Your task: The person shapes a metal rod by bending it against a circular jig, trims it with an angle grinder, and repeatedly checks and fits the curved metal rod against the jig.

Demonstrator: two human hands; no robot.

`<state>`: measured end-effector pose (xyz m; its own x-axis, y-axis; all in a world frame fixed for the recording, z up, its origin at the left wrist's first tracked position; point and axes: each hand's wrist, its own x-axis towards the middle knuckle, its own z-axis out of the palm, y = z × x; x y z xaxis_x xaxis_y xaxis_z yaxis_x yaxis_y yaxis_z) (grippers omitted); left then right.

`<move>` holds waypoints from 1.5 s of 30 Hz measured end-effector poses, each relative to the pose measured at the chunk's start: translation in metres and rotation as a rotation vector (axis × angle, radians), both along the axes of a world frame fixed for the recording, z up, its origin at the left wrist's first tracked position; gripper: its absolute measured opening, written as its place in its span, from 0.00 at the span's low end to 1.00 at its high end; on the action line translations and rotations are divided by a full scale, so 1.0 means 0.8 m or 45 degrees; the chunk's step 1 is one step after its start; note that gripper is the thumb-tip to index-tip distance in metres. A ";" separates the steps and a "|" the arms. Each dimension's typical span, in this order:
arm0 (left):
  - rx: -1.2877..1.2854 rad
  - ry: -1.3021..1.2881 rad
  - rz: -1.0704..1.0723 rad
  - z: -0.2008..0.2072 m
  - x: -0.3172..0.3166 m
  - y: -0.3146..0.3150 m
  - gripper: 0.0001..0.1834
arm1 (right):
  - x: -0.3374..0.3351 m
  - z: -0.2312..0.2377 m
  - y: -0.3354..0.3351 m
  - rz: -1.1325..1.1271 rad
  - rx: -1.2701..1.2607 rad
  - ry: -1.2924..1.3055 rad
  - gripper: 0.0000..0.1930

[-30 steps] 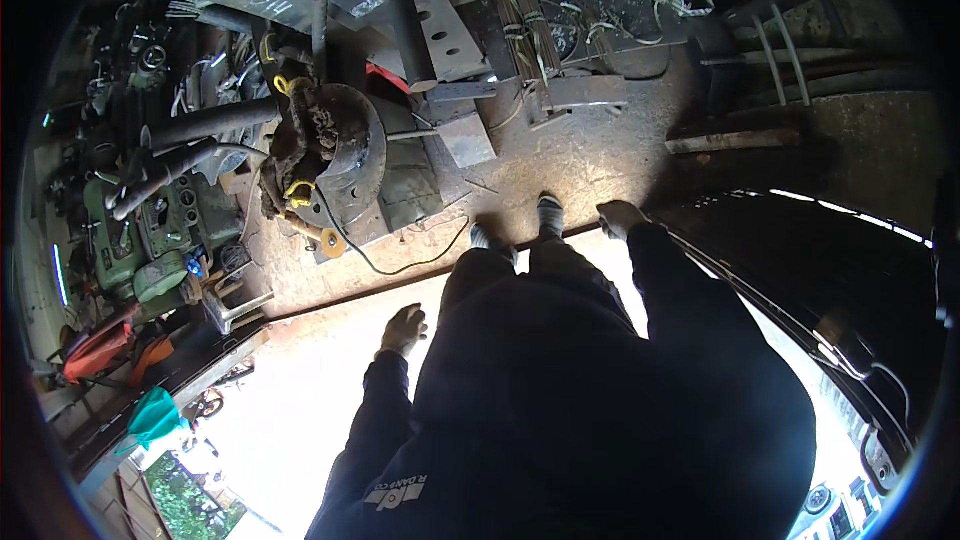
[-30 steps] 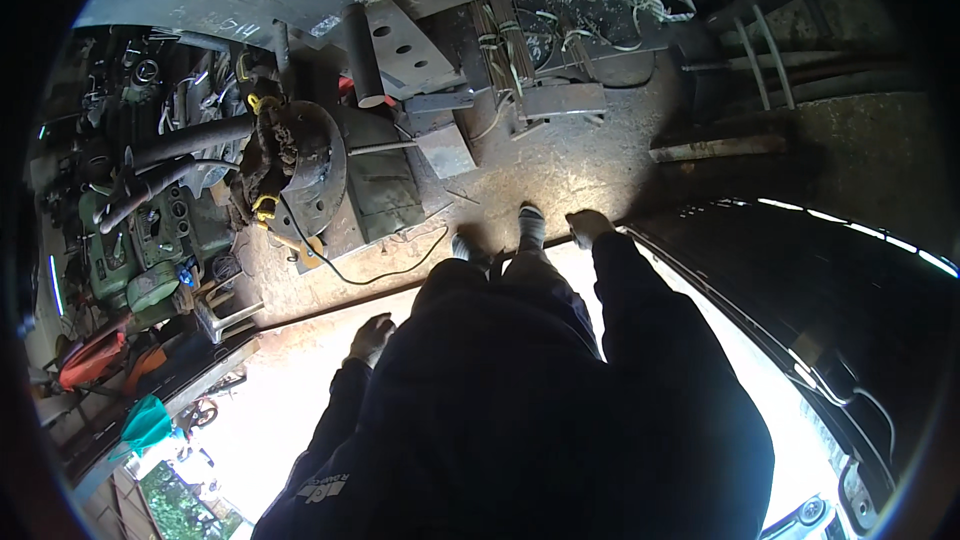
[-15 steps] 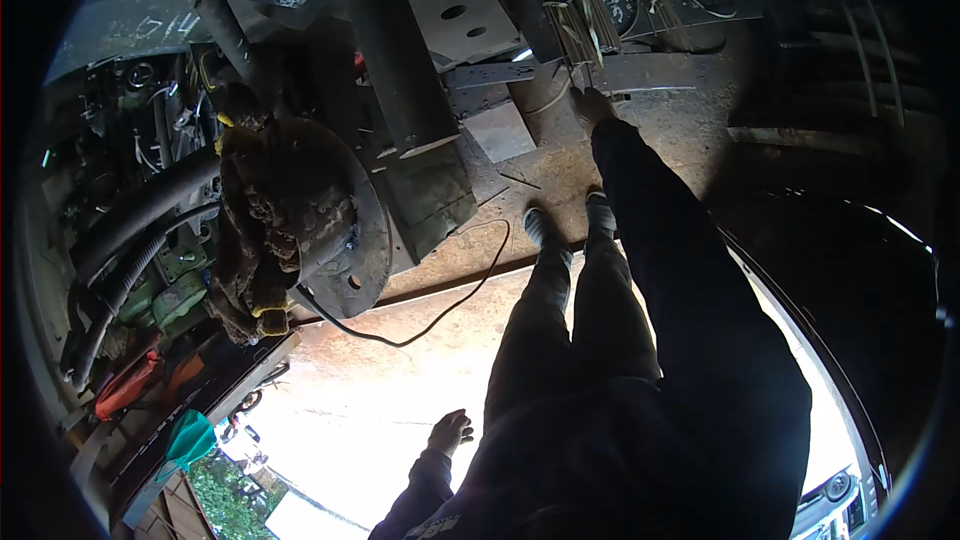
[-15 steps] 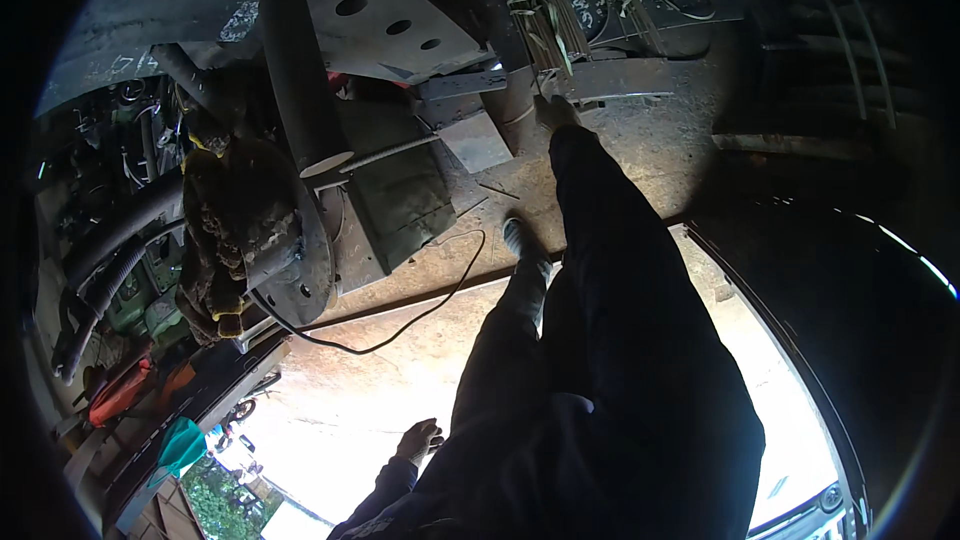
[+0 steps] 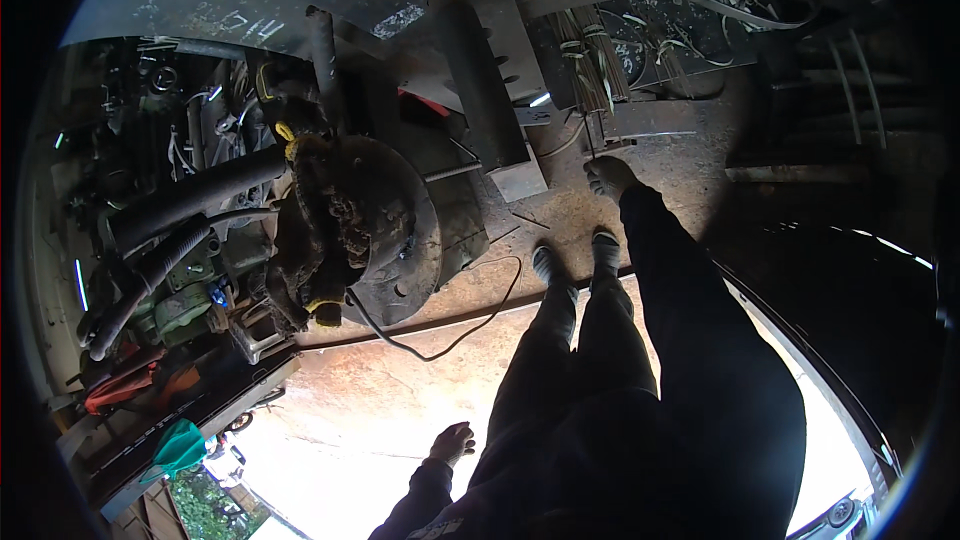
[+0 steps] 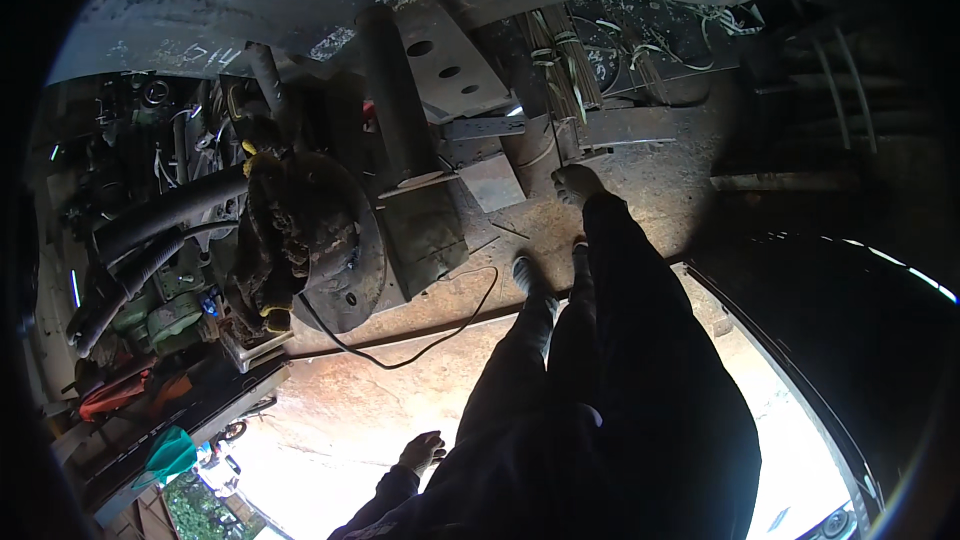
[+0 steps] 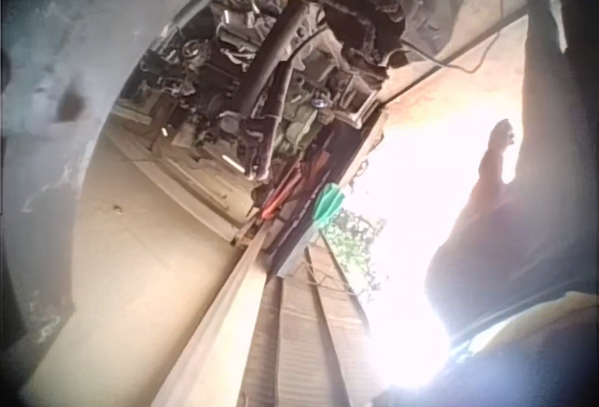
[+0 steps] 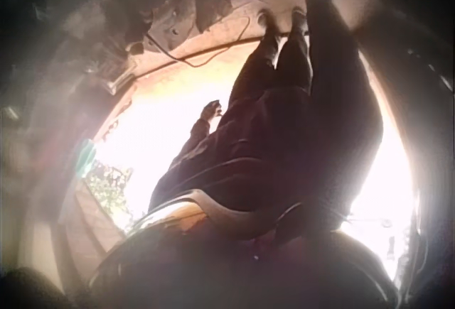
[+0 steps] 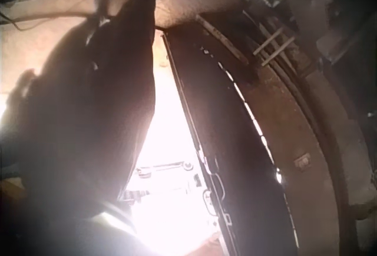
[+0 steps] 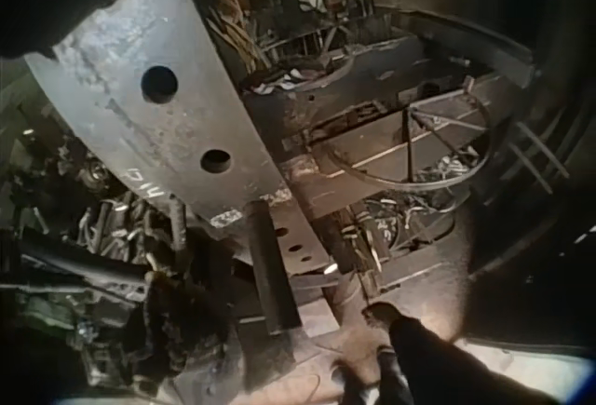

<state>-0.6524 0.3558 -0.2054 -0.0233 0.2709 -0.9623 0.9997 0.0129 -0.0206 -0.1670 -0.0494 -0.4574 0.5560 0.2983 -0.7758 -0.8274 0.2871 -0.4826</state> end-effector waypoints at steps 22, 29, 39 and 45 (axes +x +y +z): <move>-0.516 -1.482 -1.410 0.200 0.434 -0.325 0.31 | -0.314 0.376 -0.166 0.544 -0.630 -0.582 0.10; -0.162 -2.301 -1.717 0.189 0.472 -0.424 0.14 | -0.262 0.394 -0.232 1.075 -1.104 -1.761 0.13; -0.898 -1.447 -0.933 0.289 0.528 -0.510 0.15 | -0.193 0.551 -0.232 0.191 -0.430 -0.961 0.21; 0.387 -2.329 -1.768 0.288 0.627 -0.509 0.18 | -0.138 0.589 -0.265 -0.060 -0.740 -1.042 0.24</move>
